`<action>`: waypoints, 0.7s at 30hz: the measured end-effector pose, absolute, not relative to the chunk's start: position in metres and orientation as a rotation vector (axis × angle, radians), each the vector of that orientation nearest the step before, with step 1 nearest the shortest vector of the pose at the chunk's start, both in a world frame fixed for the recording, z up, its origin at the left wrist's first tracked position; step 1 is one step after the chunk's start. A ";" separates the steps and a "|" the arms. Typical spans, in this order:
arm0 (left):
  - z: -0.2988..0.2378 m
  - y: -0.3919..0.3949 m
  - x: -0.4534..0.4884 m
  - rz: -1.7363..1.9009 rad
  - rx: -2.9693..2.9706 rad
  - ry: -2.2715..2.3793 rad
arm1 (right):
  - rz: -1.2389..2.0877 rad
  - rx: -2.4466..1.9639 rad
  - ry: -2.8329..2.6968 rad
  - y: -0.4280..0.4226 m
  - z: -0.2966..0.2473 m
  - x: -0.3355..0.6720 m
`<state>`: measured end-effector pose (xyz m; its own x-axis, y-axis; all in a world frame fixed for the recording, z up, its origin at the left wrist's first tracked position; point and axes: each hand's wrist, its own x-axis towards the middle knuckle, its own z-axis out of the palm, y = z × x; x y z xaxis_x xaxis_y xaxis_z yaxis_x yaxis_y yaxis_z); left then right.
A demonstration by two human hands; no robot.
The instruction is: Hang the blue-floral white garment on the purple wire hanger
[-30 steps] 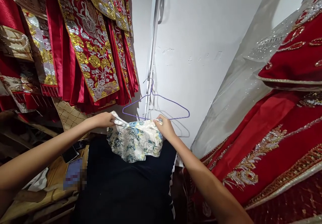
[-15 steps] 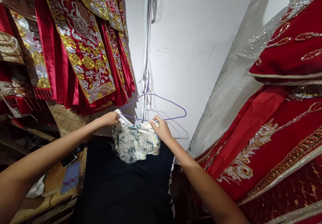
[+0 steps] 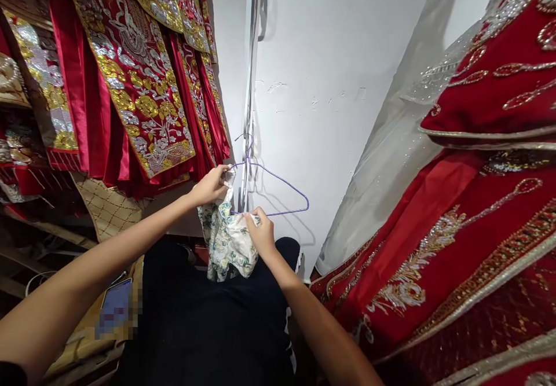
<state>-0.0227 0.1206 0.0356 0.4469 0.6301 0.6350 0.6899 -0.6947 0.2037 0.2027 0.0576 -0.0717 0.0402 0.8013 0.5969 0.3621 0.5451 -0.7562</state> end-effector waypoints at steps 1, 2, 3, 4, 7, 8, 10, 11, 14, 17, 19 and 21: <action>0.037 0.122 -0.025 -1.111 -2.616 -1.191 | 0.451 -1.020 -1.573 0.060 -0.070 0.203; 0.040 0.124 -0.028 -1.120 -2.644 -1.193 | 0.452 -1.010 -1.599 0.062 -0.067 0.205; 0.043 0.126 -0.032 -1.111 -2.676 -1.201 | 0.452 -0.995 -1.635 0.065 -0.062 0.209; 0.047 0.127 -0.036 -1.092 -2.705 -1.216 | 0.450 -0.974 -1.677 0.068 -0.057 0.214; 0.056 0.128 -0.044 -1.027 -2.748 -1.240 | 0.423 -0.931 -1.828 0.069 -0.039 0.235; 0.058 0.127 -0.046 -1.001 -2.746 -1.229 | 0.389 -0.952 -1.864 0.066 -0.033 0.243; 0.062 0.125 -0.049 -0.938 -2.715 -1.203 | 0.270 -1.070 -1.906 0.058 -0.020 0.261; 0.064 0.124 -0.051 -0.900 -2.694 -1.198 | 0.190 -1.145 -1.914 0.054 -0.013 0.269; 0.071 0.119 -0.055 -0.790 -2.658 -1.208 | -0.042 -1.347 -1.893 0.051 0.007 0.296; 0.077 0.113 -0.054 -0.744 -2.651 -1.214 | -0.107 -1.476 -1.792 0.065 0.022 0.321; 0.078 0.110 -0.051 -0.737 -2.628 -1.230 | 0.079 -1.472 -1.816 0.078 0.030 0.336; 0.077 0.110 -0.049 -0.752 -2.561 -1.285 | 0.432 -1.393 -1.890 0.085 0.037 0.347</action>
<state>-0.0495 0.1099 0.0774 0.4986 0.6988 0.5129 0.7894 -0.6105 0.0644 0.3471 0.0845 0.0368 -0.1404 0.9224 0.3599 0.6747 0.3552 -0.6470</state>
